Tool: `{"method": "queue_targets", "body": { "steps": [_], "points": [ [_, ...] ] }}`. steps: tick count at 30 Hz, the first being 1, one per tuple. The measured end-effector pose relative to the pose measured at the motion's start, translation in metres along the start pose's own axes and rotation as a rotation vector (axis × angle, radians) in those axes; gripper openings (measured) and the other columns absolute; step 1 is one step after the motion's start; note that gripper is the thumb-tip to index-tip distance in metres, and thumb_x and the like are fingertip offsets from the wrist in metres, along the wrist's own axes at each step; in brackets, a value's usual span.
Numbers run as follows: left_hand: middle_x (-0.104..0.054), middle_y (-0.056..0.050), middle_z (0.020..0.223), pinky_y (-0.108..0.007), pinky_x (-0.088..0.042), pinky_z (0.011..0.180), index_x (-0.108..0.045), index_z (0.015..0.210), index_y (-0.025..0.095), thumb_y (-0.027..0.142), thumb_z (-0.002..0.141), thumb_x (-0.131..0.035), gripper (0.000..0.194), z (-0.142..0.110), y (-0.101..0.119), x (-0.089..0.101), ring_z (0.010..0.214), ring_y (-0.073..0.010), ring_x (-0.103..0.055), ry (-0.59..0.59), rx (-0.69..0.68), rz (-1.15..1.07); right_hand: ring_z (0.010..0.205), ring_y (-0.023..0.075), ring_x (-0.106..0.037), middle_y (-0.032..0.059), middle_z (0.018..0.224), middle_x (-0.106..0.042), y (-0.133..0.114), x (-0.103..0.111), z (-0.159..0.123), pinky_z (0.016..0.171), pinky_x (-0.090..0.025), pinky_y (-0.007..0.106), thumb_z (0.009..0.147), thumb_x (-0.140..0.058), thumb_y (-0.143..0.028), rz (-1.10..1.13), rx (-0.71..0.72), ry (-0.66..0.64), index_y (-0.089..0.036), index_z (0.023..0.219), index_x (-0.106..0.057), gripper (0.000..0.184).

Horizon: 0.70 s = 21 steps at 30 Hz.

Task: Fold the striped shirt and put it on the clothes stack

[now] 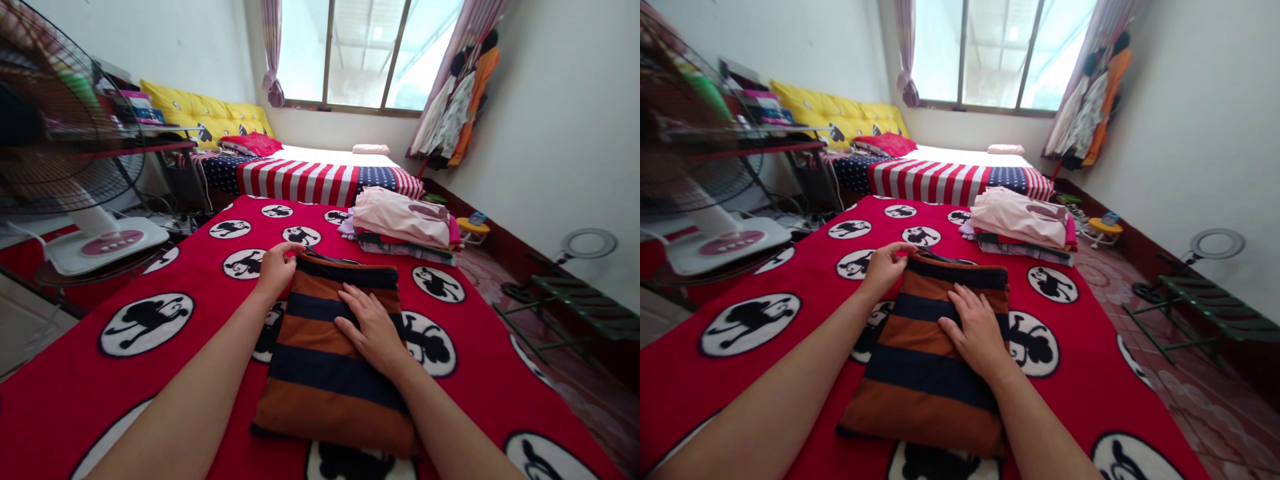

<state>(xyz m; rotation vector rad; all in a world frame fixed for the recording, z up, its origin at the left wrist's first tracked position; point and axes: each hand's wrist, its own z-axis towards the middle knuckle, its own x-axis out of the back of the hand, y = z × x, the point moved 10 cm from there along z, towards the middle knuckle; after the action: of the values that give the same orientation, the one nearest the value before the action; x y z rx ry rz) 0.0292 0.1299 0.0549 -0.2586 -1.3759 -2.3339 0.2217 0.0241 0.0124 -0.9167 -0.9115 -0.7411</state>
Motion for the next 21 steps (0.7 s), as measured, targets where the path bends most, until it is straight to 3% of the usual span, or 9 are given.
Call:
{"method": "queue_targets", "body": {
  "steps": [3, 5, 7, 11, 15, 18, 21],
  "points": [
    [-0.068, -0.007, 0.096, -0.03, -0.05, 0.08, -0.07, 0.094, 0.016, 0.012, 0.078, -0.054, 0.023, -0.008, 0.05, -0.004, 0.08, -0.0175, -0.063, 0.057, -0.211, 0.182, 0.136, 0.0231, -0.036, 0.0068, 0.147, -0.041, 0.0, 0.0, 0.0, 0.113, -0.025, 0.049, 0.092, -0.048, -0.044, 0.017, -0.003, 0.005, -0.021, 0.134, -0.049, 0.048],
    [-0.069, -0.006, 0.094, -0.028, -0.049, 0.083, -0.07, 0.093, 0.017, 0.014, 0.083, -0.053, 0.019, -0.02, 0.077, -0.027, 0.088, -0.0177, -0.064, -0.051, -0.301, 0.146, 0.135, 0.0246, -0.037, 0.0076, 0.147, -0.042, -0.001, 0.001, 0.0, 0.112, -0.025, 0.051, 0.09, -0.05, -0.043, 0.045, 0.003, 0.024, -0.021, 0.134, -0.049, 0.049],
    [-0.07, -0.005, 0.095, -0.027, -0.049, 0.086, -0.07, 0.097, 0.017, 0.017, 0.088, -0.05, 0.022, -0.038, 0.091, -0.062, 0.091, -0.0168, -0.065, -0.238, -0.321, 0.097, 0.133, 0.0254, -0.039, 0.0087, 0.144, -0.046, -0.003, 0.005, -0.001, 0.112, -0.026, 0.052, 0.089, -0.053, -0.039, 0.114, 0.02, 0.065, -0.021, 0.133, -0.049, 0.047],
    [-0.058, -0.013, 0.129, -0.033, -0.041, 0.103, -0.059, 0.124, 0.011, 0.025, 0.096, -0.038, 0.037, -0.076, 0.081, -0.113, 0.118, -0.0206, -0.055, -0.505, -0.294, 0.205, 0.111, 0.0203, -0.058, 0.0092, 0.118, -0.064, 0.015, 0.035, -0.005, 0.098, -0.044, 0.038, 0.091, -0.048, -0.025, 0.364, -0.038, 0.32, -0.019, 0.113, -0.061, 0.027],
    [-0.04, -0.012, 0.147, -0.042, -0.028, 0.113, -0.049, 0.136, 0.016, 0.03, 0.095, -0.041, 0.044, -0.093, 0.067, -0.128, 0.134, -0.024, -0.039, -0.589, -0.339, 0.41, 0.088, 0.02, -0.06, 0.0077, 0.099, -0.063, 0.065, 0.077, -0.025, 0.075, -0.049, 0.032, 0.084, -0.053, -0.024, 0.252, -0.29, 0.674, -0.019, 0.095, -0.062, 0.016],
    [-0.037, -0.01, 0.149, -0.044, -0.025, 0.114, -0.047, 0.137, 0.021, 0.032, 0.092, -0.048, 0.047, -0.095, 0.067, -0.128, 0.137, -0.0243, -0.034, -0.59, -0.364, 0.453, 0.078, 0.0209, -0.058, 0.0064, 0.093, -0.062, 0.094, 0.083, -0.032, 0.07, -0.046, 0.034, 0.078, -0.06, -0.032, 0.102, -0.478, 0.663, -0.018, 0.095, -0.061, 0.021],
    [-0.036, -0.011, 0.15, -0.043, -0.027, 0.113, -0.033, 0.146, 0.02, 0.028, 0.087, -0.054, 0.063, -0.092, 0.071, -0.123, 0.137, -0.0239, -0.034, -0.536, -0.357, 0.344, 0.074, 0.02, -0.058, 0.0042, 0.086, -0.062, 0.087, 0.069, -0.022, 0.067, -0.044, 0.032, 0.081, -0.057, -0.03, 0.072, -0.426, 0.499, -0.02, 0.088, -0.063, 0.013]
  ]
}}
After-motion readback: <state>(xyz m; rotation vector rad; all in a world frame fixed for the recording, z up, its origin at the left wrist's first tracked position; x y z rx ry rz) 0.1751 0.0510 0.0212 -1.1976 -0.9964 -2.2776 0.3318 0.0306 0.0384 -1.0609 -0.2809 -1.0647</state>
